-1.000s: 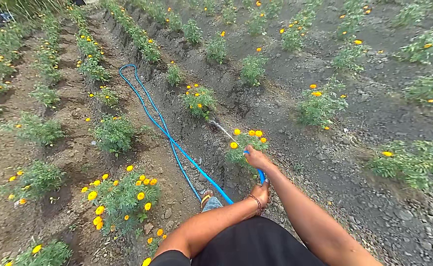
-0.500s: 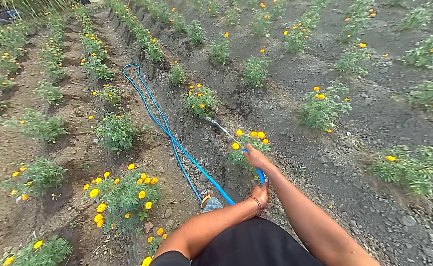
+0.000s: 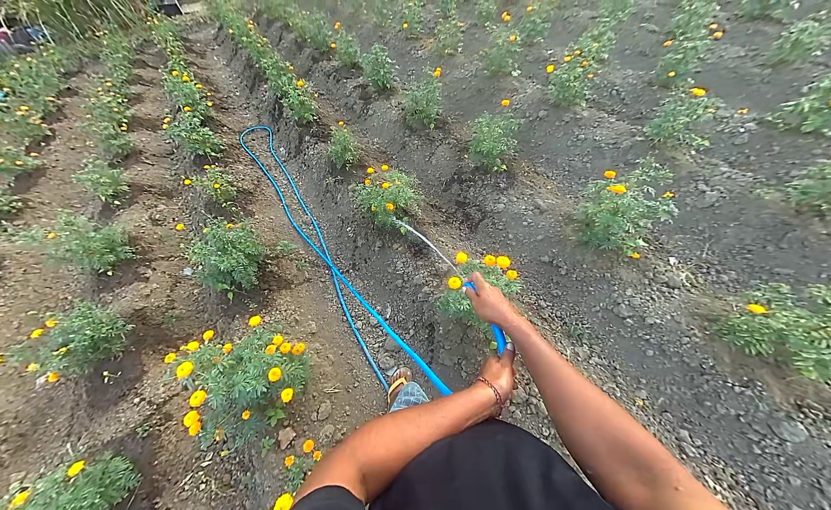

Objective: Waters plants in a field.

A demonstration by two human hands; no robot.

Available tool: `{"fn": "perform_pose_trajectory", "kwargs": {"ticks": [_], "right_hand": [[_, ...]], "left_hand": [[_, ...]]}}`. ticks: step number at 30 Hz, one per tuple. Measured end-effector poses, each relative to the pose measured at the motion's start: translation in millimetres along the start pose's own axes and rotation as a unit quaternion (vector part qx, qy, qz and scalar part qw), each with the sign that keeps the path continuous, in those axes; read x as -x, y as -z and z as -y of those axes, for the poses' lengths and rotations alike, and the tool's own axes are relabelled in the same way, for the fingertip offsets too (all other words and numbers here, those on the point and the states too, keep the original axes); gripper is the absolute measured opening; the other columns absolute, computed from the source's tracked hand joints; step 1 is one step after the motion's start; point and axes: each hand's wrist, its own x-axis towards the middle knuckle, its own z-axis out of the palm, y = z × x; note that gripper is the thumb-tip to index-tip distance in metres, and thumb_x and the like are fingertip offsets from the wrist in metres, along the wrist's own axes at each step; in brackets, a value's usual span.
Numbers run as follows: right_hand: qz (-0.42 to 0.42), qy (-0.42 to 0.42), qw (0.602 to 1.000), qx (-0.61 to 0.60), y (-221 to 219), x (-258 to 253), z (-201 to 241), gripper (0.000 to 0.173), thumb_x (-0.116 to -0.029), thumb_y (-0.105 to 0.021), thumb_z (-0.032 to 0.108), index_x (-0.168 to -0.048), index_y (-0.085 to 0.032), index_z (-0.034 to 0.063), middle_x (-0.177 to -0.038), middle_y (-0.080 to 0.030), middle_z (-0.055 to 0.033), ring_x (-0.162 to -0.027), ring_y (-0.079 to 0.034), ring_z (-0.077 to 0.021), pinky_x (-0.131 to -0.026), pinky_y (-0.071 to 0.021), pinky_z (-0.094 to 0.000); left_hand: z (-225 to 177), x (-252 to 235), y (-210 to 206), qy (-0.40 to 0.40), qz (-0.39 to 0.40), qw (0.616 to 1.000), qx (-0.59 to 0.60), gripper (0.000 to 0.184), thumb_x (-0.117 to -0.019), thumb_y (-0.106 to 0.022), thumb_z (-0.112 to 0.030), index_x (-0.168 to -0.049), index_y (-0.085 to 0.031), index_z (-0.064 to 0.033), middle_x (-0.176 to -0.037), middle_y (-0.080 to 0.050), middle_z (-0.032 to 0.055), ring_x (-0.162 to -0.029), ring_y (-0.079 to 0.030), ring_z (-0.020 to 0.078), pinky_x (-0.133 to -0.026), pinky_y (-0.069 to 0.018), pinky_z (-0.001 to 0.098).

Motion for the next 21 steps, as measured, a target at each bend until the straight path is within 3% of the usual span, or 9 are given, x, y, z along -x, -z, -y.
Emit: {"fn": "perform_pose_trajectory", "kwargs": {"ticks": [14, 18, 21], "right_hand": [[-0.028, 0.013, 0.999, -0.024, 2.3, 5.5, -5.0, 0.036, -0.1119, -0.04, 0.023, -0.143, -0.047, 0.0074, -0.11, -0.067, -0.0223, -0.098, -0.068, -0.0361, -0.089, -0.0528, -0.0525], [-0.097, -0.002, 0.993, -0.065, 10.6, 19.0, -19.8, 0.038, -0.1119, -0.038, 0.023, -0.145, -0.046, 0.0065, -0.11, -0.067, -0.0218, -0.096, -0.068, -0.0356, -0.088, -0.0528, -0.0522], [-0.196, -0.055, 0.972, -0.117, 20.3, 39.3, -44.5, 0.039, -0.1121, -0.038, 0.024, -0.145, -0.047, 0.0062, -0.111, -0.068, -0.0221, -0.098, -0.069, -0.0362, -0.09, -0.053, -0.0525]], "left_hand": [[4.5, -1.7, -1.4, -0.023, -0.005, 1.0, -0.015, 0.056, -0.1114, -0.025, -0.053, -0.091, -0.051, -0.0077, -0.064, -0.042, -0.0013, -0.049, -0.041, 0.0119, -0.049, -0.0401, 0.0277], [5.5, -4.2, -3.3, -0.045, 0.015, 0.996, -0.082, 0.056, -0.1122, -0.025, -0.05, -0.094, -0.053, -0.0055, -0.066, -0.042, -0.0004, -0.052, -0.042, 0.0127, -0.052, -0.0406, 0.0295], [4.1, -13.2, -5.8, -0.059, 0.044, 0.977, -0.2, 0.058, -0.112, -0.026, -0.05, -0.094, -0.056, -0.0045, -0.07, -0.044, 0.001, -0.055, -0.043, 0.0143, -0.055, -0.0404, 0.0322]]}}
